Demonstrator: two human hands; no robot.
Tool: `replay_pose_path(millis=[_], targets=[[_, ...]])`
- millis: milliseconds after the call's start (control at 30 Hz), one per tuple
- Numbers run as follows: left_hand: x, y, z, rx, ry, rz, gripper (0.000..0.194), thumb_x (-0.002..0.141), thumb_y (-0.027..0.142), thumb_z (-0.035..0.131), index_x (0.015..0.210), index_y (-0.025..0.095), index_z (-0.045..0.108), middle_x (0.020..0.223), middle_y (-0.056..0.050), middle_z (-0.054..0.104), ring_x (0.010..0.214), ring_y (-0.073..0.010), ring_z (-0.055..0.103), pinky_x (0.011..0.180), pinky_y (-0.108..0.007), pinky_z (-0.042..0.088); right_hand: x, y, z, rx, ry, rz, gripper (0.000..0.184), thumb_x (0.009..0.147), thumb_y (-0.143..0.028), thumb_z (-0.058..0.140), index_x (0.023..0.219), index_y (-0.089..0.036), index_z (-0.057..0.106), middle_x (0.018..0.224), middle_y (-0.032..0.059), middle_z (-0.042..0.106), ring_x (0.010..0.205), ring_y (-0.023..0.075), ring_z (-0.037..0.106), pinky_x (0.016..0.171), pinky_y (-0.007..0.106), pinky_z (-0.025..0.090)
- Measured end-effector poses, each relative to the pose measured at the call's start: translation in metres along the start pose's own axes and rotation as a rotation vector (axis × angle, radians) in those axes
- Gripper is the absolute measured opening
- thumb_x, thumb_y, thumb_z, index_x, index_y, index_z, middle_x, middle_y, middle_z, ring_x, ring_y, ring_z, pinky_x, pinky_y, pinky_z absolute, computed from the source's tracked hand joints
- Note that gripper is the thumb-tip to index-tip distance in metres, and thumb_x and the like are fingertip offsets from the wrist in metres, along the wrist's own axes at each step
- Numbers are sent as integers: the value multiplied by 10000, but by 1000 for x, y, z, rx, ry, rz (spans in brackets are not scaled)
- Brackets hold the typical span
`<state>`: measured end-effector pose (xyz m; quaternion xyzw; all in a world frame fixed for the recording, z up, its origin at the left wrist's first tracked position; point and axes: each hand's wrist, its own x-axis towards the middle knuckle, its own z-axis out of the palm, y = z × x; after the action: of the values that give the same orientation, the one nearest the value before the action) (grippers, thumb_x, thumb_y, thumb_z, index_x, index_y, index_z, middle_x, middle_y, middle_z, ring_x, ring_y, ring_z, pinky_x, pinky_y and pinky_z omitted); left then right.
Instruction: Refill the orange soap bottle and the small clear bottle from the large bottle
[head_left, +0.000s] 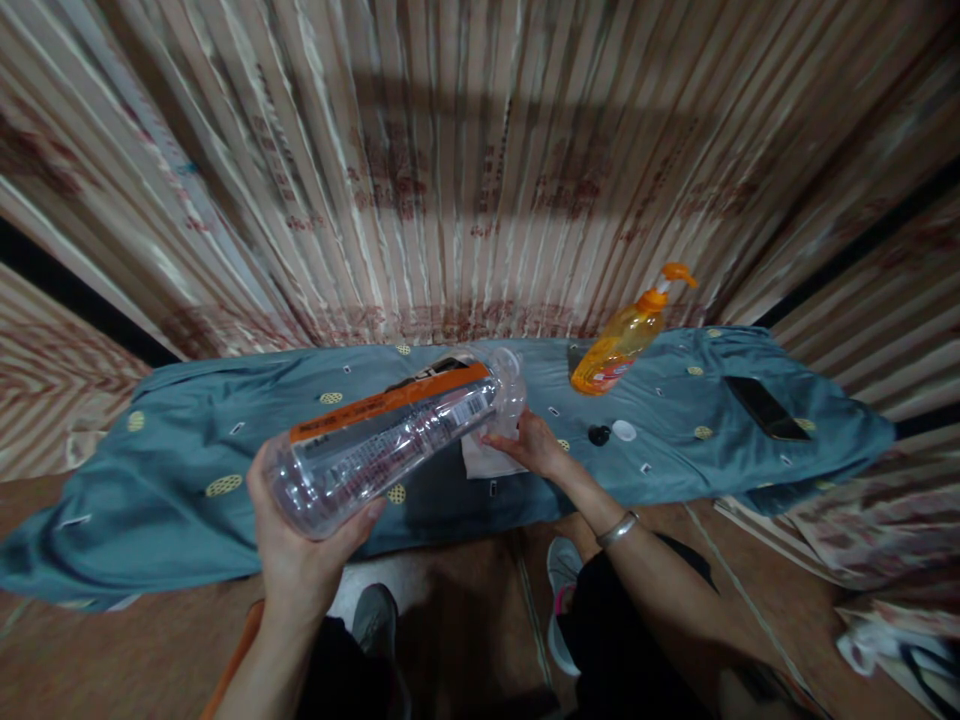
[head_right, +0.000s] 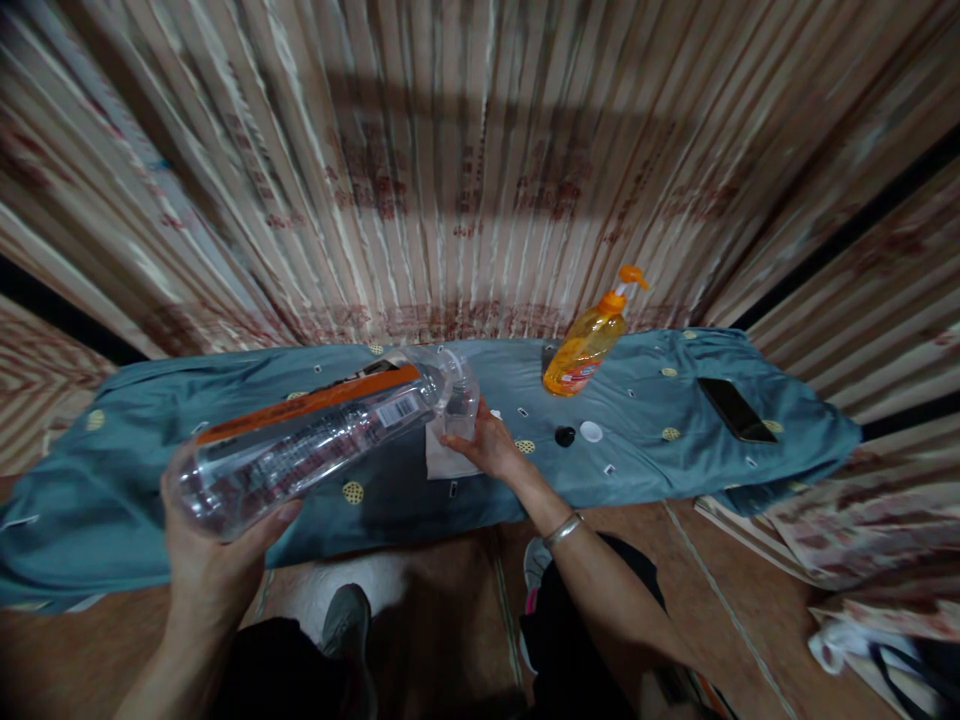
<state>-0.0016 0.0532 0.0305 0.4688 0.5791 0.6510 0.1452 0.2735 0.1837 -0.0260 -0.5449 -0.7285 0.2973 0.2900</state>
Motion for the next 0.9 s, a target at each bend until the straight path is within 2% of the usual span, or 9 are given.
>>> replay_pose_path(millis=[133,200,433,600,733,900], targets=[[0,-2,-1,-3,-30,-1,965,497,422,953,1369,351,545,1344,-94,581,1238,-386,593,1092,-628,471,0,3,1,5,22,-31,588,807,-307,823,1331,-172,592,1215,140,769,1113,342,746,952,444,585],[0,-2,0,-17,-6,-2,958,488,438,953,1356,352,556,1327,-90,591,1231,-389,594,1096,-642,463,0,3,1,-12,20,-37,569,809,-310,818,1323,-192,604,1208,127,773,1101,341,751,937,445,592],[-1,-4,-1,-4,-22,26,931,517,440,940,1363,378,557,1333,-75,585,1223,-368,599,1084,-626,484,0,-2,-2,-26,10,-2,578,799,-300,829,1314,-156,608,1219,148,768,1123,357,745,951,445,597],[-1,-10,-3,0,-58,26,975,515,395,949,1394,380,528,1370,-69,576,1249,-360,594,1085,-587,493,-1,-2,-1,-8,21,-24,591,797,-310,823,1329,-188,596,1210,129,776,1114,348,749,944,456,600],[0,-6,-2,-26,-26,36,937,520,418,942,1367,358,546,1328,-75,594,1212,-359,610,1066,-590,507,-1,-2,-1,-15,16,-15,550,798,-317,816,1296,-195,618,1215,121,773,1112,341,748,950,455,598],[0,0,-1,-17,-45,15,928,508,395,950,1345,368,551,1318,-75,588,1215,-374,604,1081,-613,486,-1,-2,-1,-17,9,-20,547,806,-313,810,1302,-186,617,1256,140,752,1153,348,731,982,474,586]])
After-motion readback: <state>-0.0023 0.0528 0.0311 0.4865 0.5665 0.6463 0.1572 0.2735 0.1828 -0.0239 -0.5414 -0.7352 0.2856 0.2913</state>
